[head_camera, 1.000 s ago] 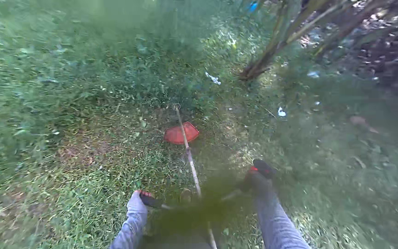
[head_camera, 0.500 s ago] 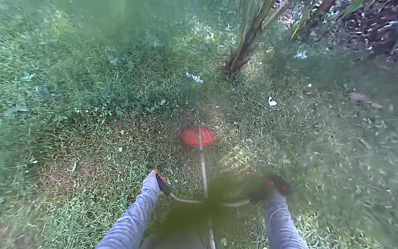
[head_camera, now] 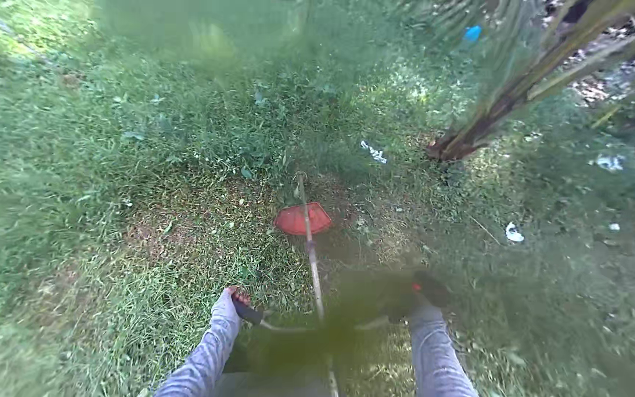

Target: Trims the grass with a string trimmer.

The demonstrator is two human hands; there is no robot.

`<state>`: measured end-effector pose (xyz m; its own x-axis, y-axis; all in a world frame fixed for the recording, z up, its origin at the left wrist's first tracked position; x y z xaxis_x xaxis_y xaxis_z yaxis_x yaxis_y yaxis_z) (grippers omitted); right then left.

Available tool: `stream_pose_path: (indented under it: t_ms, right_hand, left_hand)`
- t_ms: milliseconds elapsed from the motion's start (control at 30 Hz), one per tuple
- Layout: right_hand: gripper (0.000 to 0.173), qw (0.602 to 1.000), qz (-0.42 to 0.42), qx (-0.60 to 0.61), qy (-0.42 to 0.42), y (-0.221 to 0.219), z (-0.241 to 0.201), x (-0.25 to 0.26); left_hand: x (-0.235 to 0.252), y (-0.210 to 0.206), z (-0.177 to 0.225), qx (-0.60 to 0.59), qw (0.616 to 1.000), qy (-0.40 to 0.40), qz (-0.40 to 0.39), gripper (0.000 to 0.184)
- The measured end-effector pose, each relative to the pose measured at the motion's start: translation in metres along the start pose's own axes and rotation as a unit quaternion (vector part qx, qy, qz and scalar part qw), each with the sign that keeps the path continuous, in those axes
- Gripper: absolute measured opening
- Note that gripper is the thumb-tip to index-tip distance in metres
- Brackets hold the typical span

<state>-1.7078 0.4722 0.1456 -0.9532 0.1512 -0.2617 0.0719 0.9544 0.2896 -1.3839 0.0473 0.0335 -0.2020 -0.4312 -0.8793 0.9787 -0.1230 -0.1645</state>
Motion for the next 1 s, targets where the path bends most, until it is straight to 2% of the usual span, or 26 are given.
stream_pose_path:
  t_ms: [67,167,300,467,533,667,867,1000]
  right_hand:
    - [0.022,1.000,-0.016,0.017,0.017,-0.029,-0.021,-0.012]
    - [0.026,0.998,-0.058,-0.021,0.023,-0.081,-0.045,-0.019]
    - [0.026,0.988,-0.118,0.017,0.096,-0.146,-0.055,-0.023]
    - [0.022,0.984,-0.153,0.018,0.093,-0.228,-0.063,-0.031]
    - [0.025,0.977,-0.190,-0.005,0.096,-0.267,-0.063,-0.036]
    - [0.029,0.963,-0.248,-0.072,0.077,-0.335,-0.090,-0.080]
    - [0.030,0.932,-0.329,-0.114,0.099,-0.432,-0.095,-0.108]
    - [0.030,0.923,-0.342,-0.114,0.134,-0.460,-0.135,-0.149]
  left_hand:
    - [0.006,0.023,0.007,-0.031,0.999,-0.003,0.017,0.035]
    - [0.016,0.060,0.020,-0.075,0.997,-0.015,0.025,0.036]
    - [0.025,0.103,0.037,-0.138,0.990,-0.009,0.041,0.036]
    - [0.032,0.147,0.063,-0.204,0.977,0.002,0.065,0.033]
    - [0.037,0.168,0.074,-0.229,0.971,-0.004,0.076,0.033]
    - [0.042,0.209,0.093,-0.260,0.962,-0.034,0.078,0.034]
    - [0.039,0.264,0.114,-0.304,0.942,-0.059,0.127,0.036]
    - [0.040,0.273,0.129,-0.307,0.938,-0.048,0.154,0.038]
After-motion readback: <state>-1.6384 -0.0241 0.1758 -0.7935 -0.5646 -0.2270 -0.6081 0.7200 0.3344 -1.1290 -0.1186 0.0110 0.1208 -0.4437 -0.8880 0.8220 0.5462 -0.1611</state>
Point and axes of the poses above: each hand's wrist, its own x-axis towards the middle knuckle, its own y-axis out of the back of the hand, z = x × y, the point moved 9 cm from there along x, towards the middle knuckle, and after that the axes turned 14 degrees about y, right-handed, at the moved point
